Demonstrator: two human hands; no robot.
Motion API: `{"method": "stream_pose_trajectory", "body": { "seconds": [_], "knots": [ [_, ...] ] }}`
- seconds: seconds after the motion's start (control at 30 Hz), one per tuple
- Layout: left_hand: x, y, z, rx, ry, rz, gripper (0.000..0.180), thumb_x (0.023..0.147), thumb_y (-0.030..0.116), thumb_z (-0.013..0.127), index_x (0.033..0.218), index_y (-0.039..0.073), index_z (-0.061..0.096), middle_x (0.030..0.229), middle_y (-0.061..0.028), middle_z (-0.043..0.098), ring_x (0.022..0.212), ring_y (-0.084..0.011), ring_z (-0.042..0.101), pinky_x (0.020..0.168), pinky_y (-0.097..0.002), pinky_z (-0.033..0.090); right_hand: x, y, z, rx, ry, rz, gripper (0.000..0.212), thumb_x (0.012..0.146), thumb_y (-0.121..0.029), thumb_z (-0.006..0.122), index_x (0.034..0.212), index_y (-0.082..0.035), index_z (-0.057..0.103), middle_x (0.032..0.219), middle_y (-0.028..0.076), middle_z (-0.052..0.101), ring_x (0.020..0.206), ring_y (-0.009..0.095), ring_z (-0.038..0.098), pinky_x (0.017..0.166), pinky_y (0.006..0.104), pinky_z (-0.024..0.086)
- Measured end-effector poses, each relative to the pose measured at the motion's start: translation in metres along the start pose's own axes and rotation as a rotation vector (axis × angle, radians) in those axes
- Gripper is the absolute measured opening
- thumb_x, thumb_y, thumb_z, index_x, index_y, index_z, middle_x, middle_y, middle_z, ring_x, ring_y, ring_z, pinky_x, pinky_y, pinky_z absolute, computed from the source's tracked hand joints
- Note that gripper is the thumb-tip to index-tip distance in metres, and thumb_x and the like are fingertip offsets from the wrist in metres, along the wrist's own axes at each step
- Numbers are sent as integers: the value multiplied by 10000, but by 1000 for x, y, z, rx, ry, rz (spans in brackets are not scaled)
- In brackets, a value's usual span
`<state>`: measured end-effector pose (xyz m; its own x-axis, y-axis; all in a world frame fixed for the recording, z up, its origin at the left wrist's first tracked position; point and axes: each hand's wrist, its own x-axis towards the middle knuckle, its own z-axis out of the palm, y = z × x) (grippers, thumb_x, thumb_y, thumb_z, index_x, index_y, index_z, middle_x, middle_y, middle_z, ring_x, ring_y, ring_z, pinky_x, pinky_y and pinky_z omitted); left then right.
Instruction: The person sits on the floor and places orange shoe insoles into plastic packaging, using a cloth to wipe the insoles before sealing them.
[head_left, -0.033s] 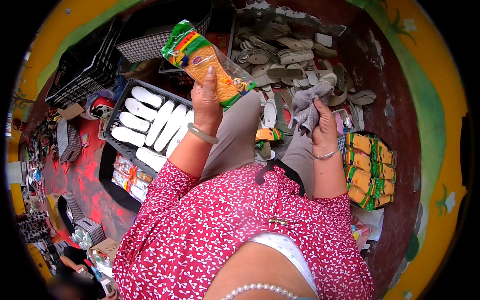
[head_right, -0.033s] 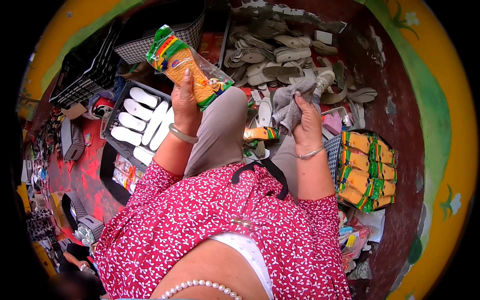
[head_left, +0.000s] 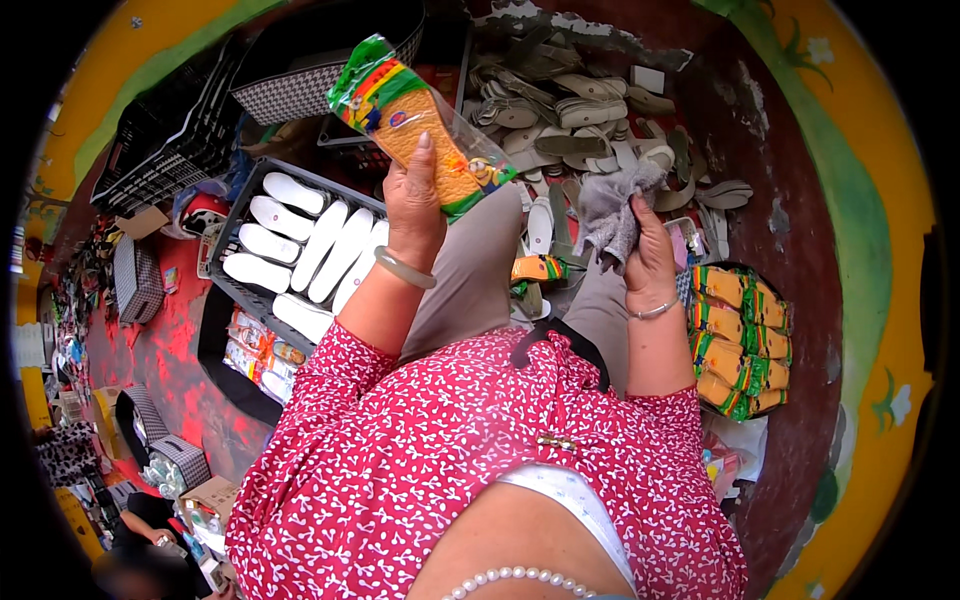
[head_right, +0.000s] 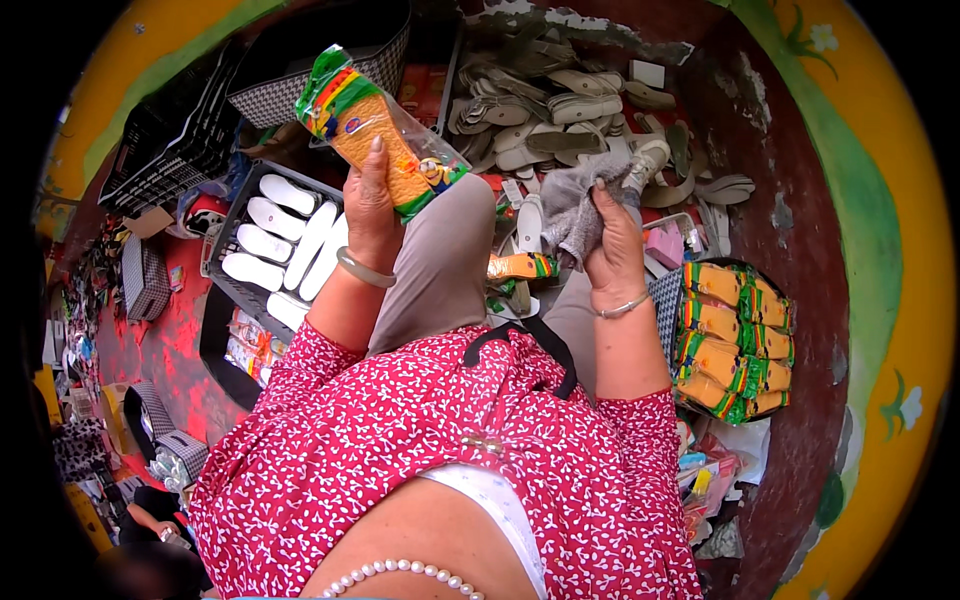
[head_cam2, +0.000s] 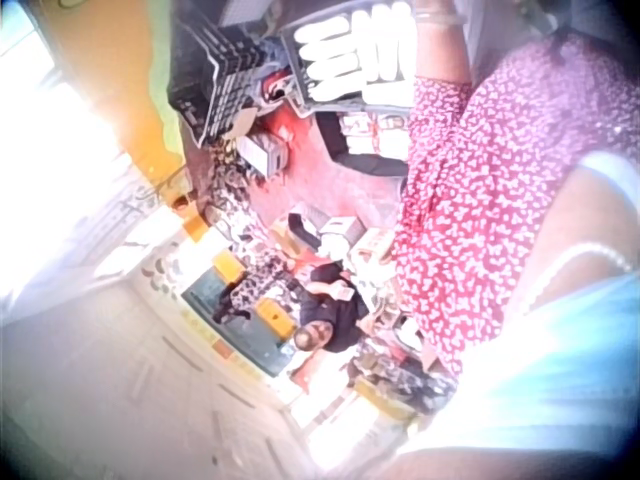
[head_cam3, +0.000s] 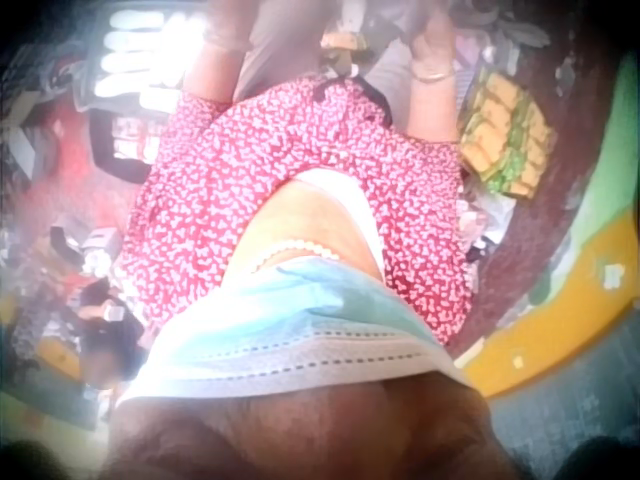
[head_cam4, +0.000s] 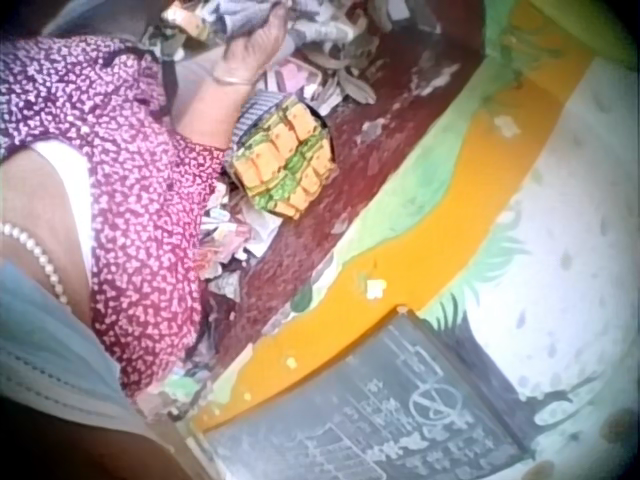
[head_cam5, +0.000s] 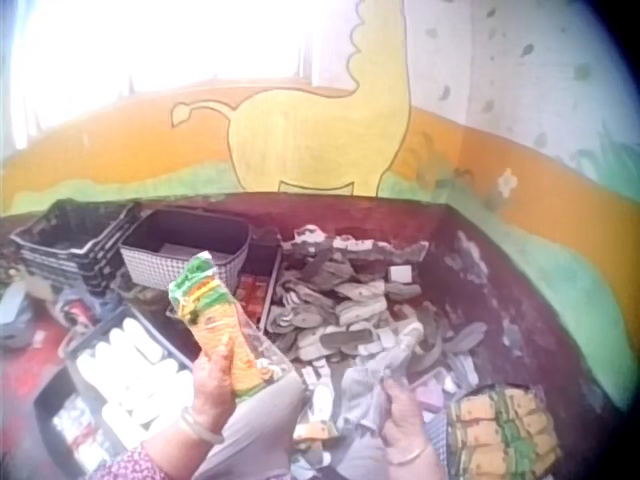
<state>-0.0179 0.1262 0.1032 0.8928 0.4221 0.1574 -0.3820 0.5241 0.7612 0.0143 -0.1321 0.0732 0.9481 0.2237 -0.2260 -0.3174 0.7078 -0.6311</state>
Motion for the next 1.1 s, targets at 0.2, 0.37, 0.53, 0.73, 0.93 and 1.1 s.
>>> {"method": "stream_pose_trajectory", "body": {
  "seconds": [0.2, 0.37, 0.53, 0.73, 0.93, 1.1],
  "knots": [
    [-12, -6, 7, 176, -276, -130, 264, 921, 177, 553, 1107, -10, 547, 1006, -31, 611, 873, -82, 573, 767, -240, 479, -16, 12, 53, -9, -308, 114, 449, 884, -302, 590, 1237, -48, 477, 1140, 96, 581, 1020, 223, 579, 894, 383, 470],
    [-17, -13, 12, 206, -454, -199, 236, 921, 145, 551, 1075, -32, 566, 992, -42, 625, 847, -87, 590, 744, -220, 483, -19, 33, 57, -287, -291, 164, 304, 798, 10, 648, 1094, -20, 586, 985, 52, 647, 866, 126, 621, 756, 256, 510],
    [-14, -37, 5, 298, -269, -325, 407, 917, 249, 560, 1217, -9, 467, 1081, -64, 594, 973, -123, 569, 834, -267, 460, -18, 36, 61, -700, -139, -262, 237, 791, 1, 639, 1026, -14, 607, 944, 39, 652, 816, 138, 630, 714, 264, 510],
    [-35, -49, 17, -129, -156, -497, 532, 876, 374, 596, 1246, 32, 428, 1145, -111, 557, 1033, -218, 553, 920, -375, 430, -26, 29, 76, -1870, -104, -1125, 148, 678, -75, 599, 823, -55, 576, 781, 66, 562, 724, 257, 579, 582, 339, 489],
    [-23, -42, 22, -468, -186, -616, 523, 921, 420, 466, 1221, -4, 406, 1206, -209, 507, 1095, -329, 516, 942, -472, 420, -38, 61, 81, -1945, -296, -1126, 56, 702, -92, 544, 755, -73, 548, 756, 58, 536, 704, 225, 563, 566, 328, 490],
    [-20, -40, 13, -438, -125, -636, 538, 946, 405, 398, 1281, -13, 350, 1258, -240, 468, 1172, -360, 467, 989, -519, 378, -33, 45, 69, -1603, -548, -622, 209, 648, -30, 600, 857, -29, 585, 797, 93, 605, 716, 235, 597, 613, 289, 487]
  ]
}}
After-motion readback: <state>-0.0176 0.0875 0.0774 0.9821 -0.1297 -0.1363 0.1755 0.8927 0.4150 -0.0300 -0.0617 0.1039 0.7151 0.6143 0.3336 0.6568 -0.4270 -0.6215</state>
